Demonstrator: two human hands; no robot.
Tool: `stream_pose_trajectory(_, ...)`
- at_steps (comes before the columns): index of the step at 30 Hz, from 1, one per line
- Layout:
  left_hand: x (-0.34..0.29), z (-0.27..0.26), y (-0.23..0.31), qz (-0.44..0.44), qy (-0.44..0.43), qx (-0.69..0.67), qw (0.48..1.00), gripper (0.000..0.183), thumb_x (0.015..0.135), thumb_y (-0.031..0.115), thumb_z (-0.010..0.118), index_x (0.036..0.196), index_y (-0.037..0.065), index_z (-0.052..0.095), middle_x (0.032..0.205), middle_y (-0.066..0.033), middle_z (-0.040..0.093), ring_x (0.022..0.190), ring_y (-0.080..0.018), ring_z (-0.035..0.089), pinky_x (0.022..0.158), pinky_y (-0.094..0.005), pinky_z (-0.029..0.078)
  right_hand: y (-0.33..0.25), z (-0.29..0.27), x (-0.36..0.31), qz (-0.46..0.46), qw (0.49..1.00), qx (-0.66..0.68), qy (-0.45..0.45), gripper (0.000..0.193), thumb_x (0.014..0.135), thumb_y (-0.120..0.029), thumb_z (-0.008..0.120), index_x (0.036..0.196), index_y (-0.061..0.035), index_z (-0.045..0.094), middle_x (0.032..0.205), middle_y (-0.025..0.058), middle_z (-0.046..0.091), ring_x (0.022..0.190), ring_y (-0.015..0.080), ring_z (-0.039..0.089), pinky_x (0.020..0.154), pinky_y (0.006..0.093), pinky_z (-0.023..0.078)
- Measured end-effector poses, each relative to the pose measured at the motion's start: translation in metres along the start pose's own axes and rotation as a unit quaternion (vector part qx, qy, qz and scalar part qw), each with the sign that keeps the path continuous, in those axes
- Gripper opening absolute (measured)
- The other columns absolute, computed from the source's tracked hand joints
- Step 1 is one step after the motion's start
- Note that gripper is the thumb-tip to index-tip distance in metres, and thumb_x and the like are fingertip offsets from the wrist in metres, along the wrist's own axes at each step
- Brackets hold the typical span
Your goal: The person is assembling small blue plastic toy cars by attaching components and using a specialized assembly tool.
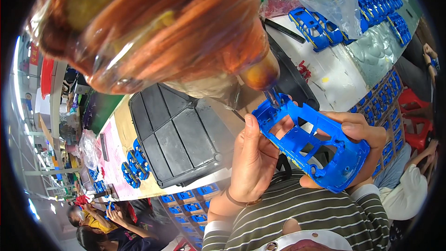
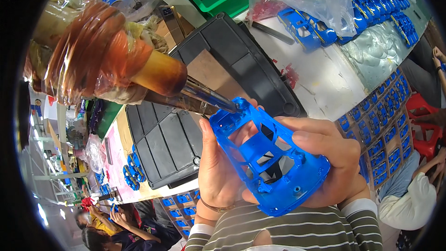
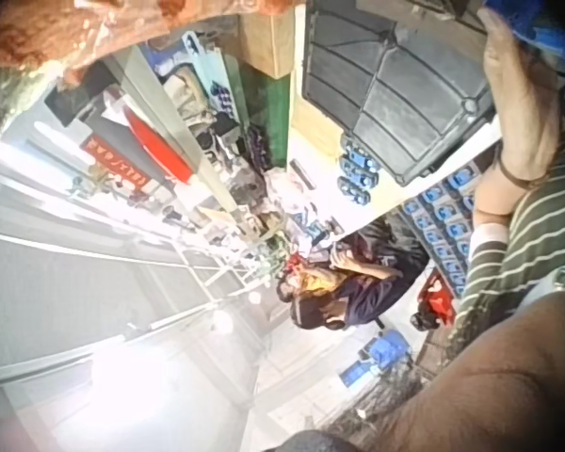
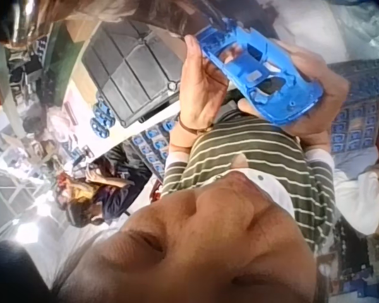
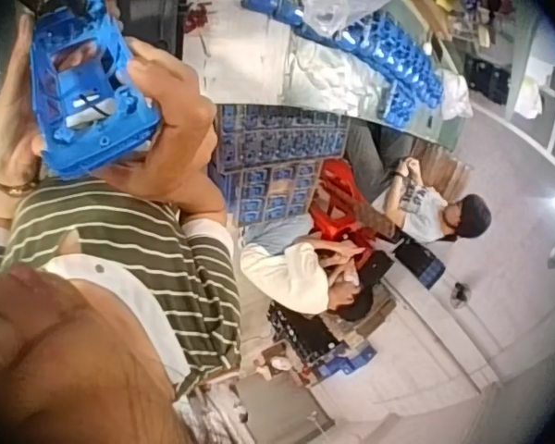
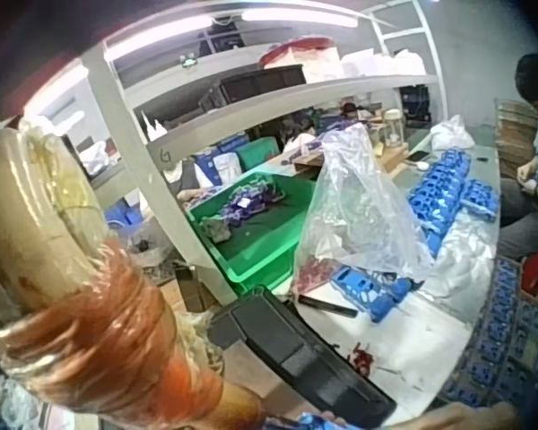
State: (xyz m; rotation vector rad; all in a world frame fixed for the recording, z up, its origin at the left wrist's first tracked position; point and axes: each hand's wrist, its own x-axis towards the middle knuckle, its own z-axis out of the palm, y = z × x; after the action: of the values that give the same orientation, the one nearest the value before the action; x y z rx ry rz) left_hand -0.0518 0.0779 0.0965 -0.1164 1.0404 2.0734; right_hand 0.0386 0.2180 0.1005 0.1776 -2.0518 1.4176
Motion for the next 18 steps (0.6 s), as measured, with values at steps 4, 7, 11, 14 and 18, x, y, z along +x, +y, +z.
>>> stream_pose_trajectory(4,-0.0004,-0.0017,0.0003,-0.002,0.006,-0.026,1.000,0.064,0.093,0.054,0.039,0.129,0.001,0.043,0.130,-0.0158,0.050,0.116,-0.0222,0.052,0.099,-0.0360,0.044,-0.0005,-0.0008,-0.0017,0.009,1.000,0.009,0.005,0.091,0.052,-0.015,0.092,0.123,-0.0089,0.036,0.117,0.0246,0.052,0.101,0.0302,0.061,0.079,0.0341,0.054)
stream_pose_trajectory(7,0.0002,-0.0030,0.0010,-0.007,0.007,-0.054,0.999,0.062,0.094,0.051,0.039,0.130,0.000,0.042,0.131,-0.0164,0.050,0.114,-0.0210,0.053,0.098,-0.0342,0.044,0.0002,0.0024,-0.0033,0.009,1.000,0.019,0.019,0.089,0.052,-0.016,0.092,0.122,-0.0083,0.038,0.116,0.0252,0.053,0.100,0.0308,0.062,0.079,0.0340,0.054)
stream_pose_trajectory(11,-0.0019,-0.0027,0.0014,-0.006,0.007,-0.061,0.998,0.064,0.094,0.051,0.039,0.131,0.000,0.040,0.132,-0.0163,0.048,0.114,-0.0212,0.053,0.099,-0.0343,0.044,-0.0025,0.0011,-0.0011,0.012,1.000,0.020,0.012,0.087,0.052,-0.015,0.092,0.122,-0.0068,0.041,0.115,0.0266,0.054,0.098,0.0313,0.063,0.079,0.0343,0.054)
stream_pose_trajectory(14,-0.0013,-0.0048,0.0013,-0.011,-0.004,-0.056,0.998,0.064,0.094,0.052,0.039,0.131,0.000,0.040,0.132,-0.0158,0.048,0.116,-0.0213,0.052,0.099,-0.0345,0.044,-0.0019,0.0031,-0.0024,0.008,0.999,0.036,0.025,0.086,0.052,-0.014,0.092,0.122,-0.0057,0.041,0.115,0.0277,0.053,0.098,0.0319,0.063,0.079,0.0346,0.054)
stream_pose_trajectory(18,-0.0030,-0.0040,0.0019,-0.007,-0.010,-0.053,0.998,0.065,0.093,0.052,0.039,0.132,0.000,0.039,0.132,-0.0155,0.048,0.116,-0.0216,0.052,0.099,-0.0351,0.044,-0.0029,0.0035,-0.0026,0.006,0.998,0.048,0.031,0.084,0.055,-0.012,0.091,0.122,-0.0050,0.042,0.116,0.0288,0.053,0.098,0.0328,0.063,0.079,0.0356,0.054)
